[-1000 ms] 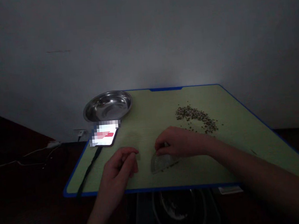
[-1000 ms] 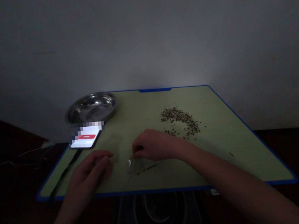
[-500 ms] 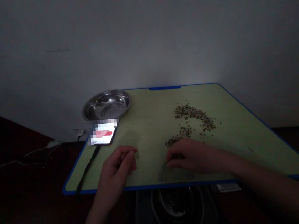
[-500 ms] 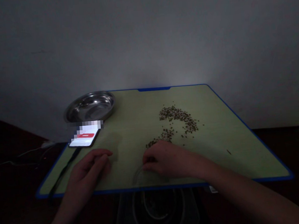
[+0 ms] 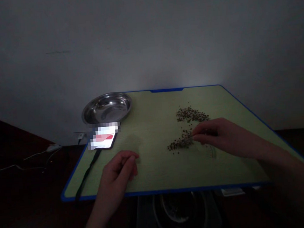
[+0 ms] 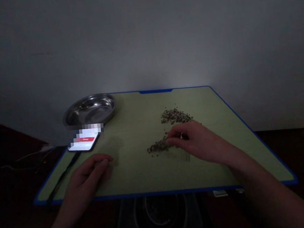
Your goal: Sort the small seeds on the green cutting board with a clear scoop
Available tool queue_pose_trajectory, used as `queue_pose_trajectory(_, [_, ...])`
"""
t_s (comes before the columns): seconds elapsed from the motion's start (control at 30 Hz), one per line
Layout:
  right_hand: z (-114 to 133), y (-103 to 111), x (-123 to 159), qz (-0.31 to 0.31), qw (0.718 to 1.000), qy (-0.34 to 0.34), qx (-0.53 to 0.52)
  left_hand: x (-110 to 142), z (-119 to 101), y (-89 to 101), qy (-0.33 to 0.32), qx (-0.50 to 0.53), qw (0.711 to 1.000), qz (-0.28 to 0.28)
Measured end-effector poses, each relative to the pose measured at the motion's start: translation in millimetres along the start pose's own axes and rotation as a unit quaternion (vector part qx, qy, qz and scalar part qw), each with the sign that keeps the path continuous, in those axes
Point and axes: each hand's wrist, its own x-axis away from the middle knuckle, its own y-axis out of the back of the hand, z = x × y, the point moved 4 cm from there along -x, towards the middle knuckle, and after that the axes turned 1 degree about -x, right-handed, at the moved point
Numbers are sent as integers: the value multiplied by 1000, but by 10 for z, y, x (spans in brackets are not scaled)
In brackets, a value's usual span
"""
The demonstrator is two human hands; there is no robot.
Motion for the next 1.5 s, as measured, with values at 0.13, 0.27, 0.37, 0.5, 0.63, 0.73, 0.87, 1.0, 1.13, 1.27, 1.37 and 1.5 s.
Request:
queue_pose_trajectory(0.13, [-100,-66,46,12,1000,-13,22,11,-17,7,2,-7,1000,-1])
queue_pose_trajectory(0.27, [-91,-234,57,38,999,-2,18,15,-36,-2,-3,-7,1000,2])
queue_pose_trajectory(0.37, [-103,-266,56,44,999,0,15,12,-27,-8,-4,-13,1000,2])
queue_pose_trajectory(0.5, [-163,-171,50,20,1000,4,15,7,-15,-13,3,-18,1000,2])
queue_pose_trajectory(0.63, [-197,-114,29,0,999,-11,35,10,-43,-9,-2,-20,1000,2])
queue_pose_trajectory(0.73, [-199,-138,32,7,999,-6,35,15,-55,4,-10,-24,1000,-1])
queue_pose_trajectory(0.87, [-277,-156,72,35,999,7,26,11,-36,11,-8,-26,1000,0])
queue_pose_trajectory(1.0, [-356,-62,83,-6,999,-16,33,1,-48,-1,-7,-26,1000,0])
queue_pose_trajectory(1.13, [-237,-87,12,-6,999,-3,43,-1,-71,-15,-4,-16,1000,1])
queue_pose_trajectory(1.27, [-104,-207,-80,20,998,6,60,7,-61,-12,-2,-13,1000,0])
queue_pose_trajectory(1.37, [-55,-237,-119,32,998,16,58,10,-50,-10,2,-9,1000,2])
queue_pose_trajectory(1.5, [-22,-203,-168,13,998,20,66,7,-46,-14,4,-7,1000,5])
